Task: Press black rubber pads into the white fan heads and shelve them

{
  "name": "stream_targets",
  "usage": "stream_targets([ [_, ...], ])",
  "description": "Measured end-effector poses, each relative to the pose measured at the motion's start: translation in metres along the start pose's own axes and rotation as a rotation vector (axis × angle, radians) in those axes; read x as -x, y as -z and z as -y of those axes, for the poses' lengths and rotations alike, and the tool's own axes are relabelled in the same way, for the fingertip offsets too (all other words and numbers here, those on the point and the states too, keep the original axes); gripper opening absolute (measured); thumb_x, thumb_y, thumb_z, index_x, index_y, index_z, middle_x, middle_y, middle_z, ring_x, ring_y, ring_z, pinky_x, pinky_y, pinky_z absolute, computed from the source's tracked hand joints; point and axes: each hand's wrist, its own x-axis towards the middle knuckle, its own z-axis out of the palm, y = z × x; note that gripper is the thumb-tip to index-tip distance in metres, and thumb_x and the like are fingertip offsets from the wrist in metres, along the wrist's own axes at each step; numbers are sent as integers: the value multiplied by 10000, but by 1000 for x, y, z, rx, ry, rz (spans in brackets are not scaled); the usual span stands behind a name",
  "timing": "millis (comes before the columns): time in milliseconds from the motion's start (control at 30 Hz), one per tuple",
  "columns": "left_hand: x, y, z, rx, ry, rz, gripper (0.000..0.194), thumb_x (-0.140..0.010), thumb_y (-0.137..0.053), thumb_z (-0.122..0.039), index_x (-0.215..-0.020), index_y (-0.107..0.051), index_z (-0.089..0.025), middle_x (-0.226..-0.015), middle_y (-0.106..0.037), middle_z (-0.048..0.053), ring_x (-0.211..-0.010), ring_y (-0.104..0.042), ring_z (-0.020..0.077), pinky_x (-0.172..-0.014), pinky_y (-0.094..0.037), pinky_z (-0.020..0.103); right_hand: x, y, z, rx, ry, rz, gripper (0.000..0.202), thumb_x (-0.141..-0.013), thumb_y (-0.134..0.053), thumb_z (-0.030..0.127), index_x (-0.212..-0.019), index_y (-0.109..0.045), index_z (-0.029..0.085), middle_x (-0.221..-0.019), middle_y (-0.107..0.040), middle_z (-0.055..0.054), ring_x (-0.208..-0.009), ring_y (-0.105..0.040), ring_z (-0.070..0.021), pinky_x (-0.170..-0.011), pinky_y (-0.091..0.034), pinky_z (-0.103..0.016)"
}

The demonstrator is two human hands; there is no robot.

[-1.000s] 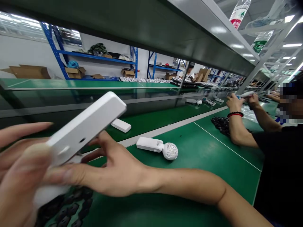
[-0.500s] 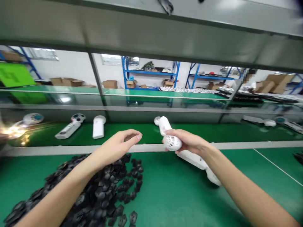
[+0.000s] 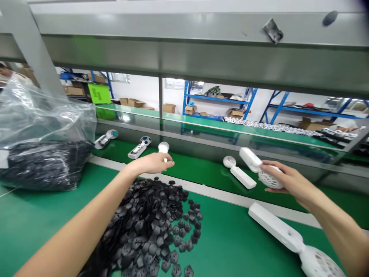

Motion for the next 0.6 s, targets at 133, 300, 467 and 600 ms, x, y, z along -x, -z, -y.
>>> stream_targets([
  [133, -7, 13, 25, -23, 73, -62, 647, -920, -488, -590, -1352, -658, -139, -1074, -796, 149, -990, -729, 317, -788, -514, 354, -8, 21, -3, -110, -109, -29, 400, -852, -775, 468, -1181, -732, 244, -1194, -771, -157, -1013, -763, -305, -649, -699, -315],
  [300, -5, 14, 23, -36, 72, -26, 655, -940, -467, -606, -1384, -634, -155, -1156, -785, 144, -1022, -729, 302, -801, -512, 342, -11, 29, -6, -159, -45, -16, 400, -819, -808, 486, -1154, -749, 276, -1293, -753, -160, -1150, -751, -322, -752, -696, -319],
  [467, -4, 8, 16, -71, 72, 21, 686, -931, -492, -621, -1410, -633, -151, -1173, -782, 155, -1048, -725, 332, -807, -507, 353, -20, 45, -14, -154, -30, -93, 371, -828, -818, 491, -1121, -770, 267, -1348, -728, -182, -1139, -760, -323, -764, -693, -314],
  [600, -4, 5, 12, -87, 49, 38, 754, -917, -506, -667, -1453, -617, -149, -1213, -769, 168, -1061, -720, 350, -820, -514, 359, -32, 57, -19, -223, -74, -141, 256, -840, -814, 369, -1070, -781, 263, -1309, -746, -167, -1115, -764, -320, -690, -710, -297],
])
